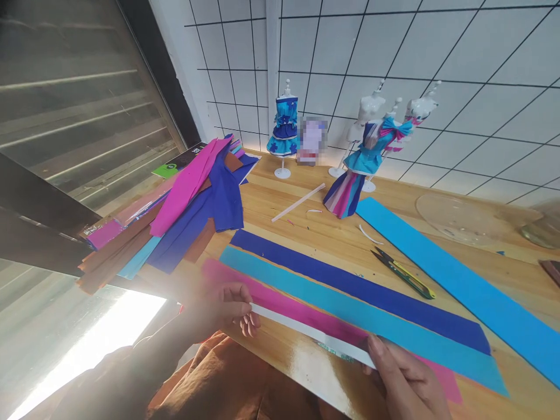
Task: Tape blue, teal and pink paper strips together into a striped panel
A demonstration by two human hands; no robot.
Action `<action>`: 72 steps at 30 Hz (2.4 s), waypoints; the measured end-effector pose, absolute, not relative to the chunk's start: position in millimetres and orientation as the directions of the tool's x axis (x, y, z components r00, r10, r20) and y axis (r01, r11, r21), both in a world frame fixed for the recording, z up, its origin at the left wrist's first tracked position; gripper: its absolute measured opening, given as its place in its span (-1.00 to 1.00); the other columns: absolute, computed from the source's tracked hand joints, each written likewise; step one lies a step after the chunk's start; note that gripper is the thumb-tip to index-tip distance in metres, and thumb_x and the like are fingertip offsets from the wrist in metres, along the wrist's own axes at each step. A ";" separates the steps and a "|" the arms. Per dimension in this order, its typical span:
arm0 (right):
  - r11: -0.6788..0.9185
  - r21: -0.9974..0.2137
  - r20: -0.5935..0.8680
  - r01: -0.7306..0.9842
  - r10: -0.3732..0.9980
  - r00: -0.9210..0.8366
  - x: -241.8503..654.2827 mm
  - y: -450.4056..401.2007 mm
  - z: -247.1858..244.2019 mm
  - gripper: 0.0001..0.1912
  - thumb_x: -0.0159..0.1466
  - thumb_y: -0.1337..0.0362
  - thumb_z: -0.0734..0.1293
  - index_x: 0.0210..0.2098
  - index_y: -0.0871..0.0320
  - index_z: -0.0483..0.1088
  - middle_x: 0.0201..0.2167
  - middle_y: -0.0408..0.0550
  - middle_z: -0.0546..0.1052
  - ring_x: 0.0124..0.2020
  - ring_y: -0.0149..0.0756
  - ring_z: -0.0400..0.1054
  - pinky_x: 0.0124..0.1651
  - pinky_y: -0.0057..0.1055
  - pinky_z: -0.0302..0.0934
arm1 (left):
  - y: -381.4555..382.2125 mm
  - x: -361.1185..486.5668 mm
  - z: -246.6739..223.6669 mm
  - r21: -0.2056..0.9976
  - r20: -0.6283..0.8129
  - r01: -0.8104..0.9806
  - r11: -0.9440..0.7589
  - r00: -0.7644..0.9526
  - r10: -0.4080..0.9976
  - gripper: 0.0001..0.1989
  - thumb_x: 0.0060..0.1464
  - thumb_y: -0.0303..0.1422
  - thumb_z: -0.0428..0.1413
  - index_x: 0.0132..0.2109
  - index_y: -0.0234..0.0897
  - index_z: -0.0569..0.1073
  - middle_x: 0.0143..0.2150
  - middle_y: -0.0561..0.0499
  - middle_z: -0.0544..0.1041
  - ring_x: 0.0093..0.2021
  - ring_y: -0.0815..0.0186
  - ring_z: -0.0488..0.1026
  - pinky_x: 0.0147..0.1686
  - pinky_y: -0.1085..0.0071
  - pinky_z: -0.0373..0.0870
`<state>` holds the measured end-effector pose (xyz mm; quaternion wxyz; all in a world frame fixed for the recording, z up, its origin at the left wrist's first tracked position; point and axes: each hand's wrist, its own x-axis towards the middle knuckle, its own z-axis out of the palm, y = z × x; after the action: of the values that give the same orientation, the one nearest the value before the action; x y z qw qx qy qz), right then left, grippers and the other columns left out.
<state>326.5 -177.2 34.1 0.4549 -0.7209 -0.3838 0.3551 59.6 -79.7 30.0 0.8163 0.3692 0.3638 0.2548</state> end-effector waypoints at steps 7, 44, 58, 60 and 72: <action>-0.384 -0.902 -0.260 0.197 0.849 0.461 326.6 -175.6 37.1 -0.49 0.08 -0.14 0.31 -0.69 0.13 0.21 -0.67 -0.13 0.24 -0.58 -0.34 0.16 -0.56 -0.44 0.09 | -78.5 58.6 34.6 0.800 -0.435 -0.101 0.591 0.580 0.688 -0.77 -0.12 -0.31 0.25 -0.46 -0.31 0.35 -0.47 -0.04 0.57 -0.48 0.34 0.50 -0.44 0.44 0.36; -0.397 -0.679 -0.563 -0.617 0.821 0.091 345.9 -110.5 27.4 -0.74 0.18 0.09 0.32 -0.45 0.17 0.47 -0.04 0.08 0.46 0.04 -0.15 0.31 0.08 -0.37 0.25 | -35.3 92.4 24.7 0.559 -0.026 0.550 -0.620 0.759 0.650 -0.54 0.22 -0.26 -0.08 0.21 -0.33 0.23 0.30 -0.11 0.15 0.33 0.15 -0.06 0.26 0.11 -0.03; -0.272 -0.636 -0.530 -0.722 0.834 0.152 382.2 -123.8 22.4 -0.61 0.20 0.16 0.33 -0.68 0.15 0.25 -0.05 0.05 0.47 0.15 -0.14 0.20 0.12 -0.32 0.22 | -29.5 98.5 15.2 0.306 -0.023 0.585 -0.751 0.793 0.608 -0.54 0.22 -0.25 -0.05 0.21 -0.35 0.23 0.30 -0.14 0.15 0.32 0.12 -0.01 0.24 0.13 0.04; -0.274 -0.640 -0.535 -0.718 0.830 0.160 379.6 -124.1 26.5 -0.61 0.20 0.13 0.31 -0.68 0.14 0.25 -0.05 0.08 0.47 0.15 -0.13 0.20 0.10 -0.34 0.24 | -29.1 97.9 16.1 0.302 -0.003 0.569 -0.765 0.803 0.596 -0.55 0.22 -0.24 -0.06 0.19 -0.33 0.25 0.30 -0.16 0.15 0.32 0.11 -0.02 0.24 0.13 0.03; -0.246 -0.771 -0.449 -0.588 0.864 0.227 384.0 -112.7 18.7 -0.59 0.17 0.09 0.33 -0.70 0.12 0.20 -0.22 0.04 0.52 0.02 -0.08 0.33 0.04 -0.13 0.30 | -12.3 76.5 11.5 0.266 -0.017 0.521 -0.811 0.844 0.536 -0.37 0.16 0.06 -0.19 0.28 -0.11 0.10 0.36 -0.10 -0.01 0.35 0.13 -0.15 0.26 0.11 -0.18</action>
<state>384.0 -112.7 18.7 0.5985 -0.5054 -0.1368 0.6064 76.5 -12.3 11.5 0.1312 0.9512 0.2779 0.0293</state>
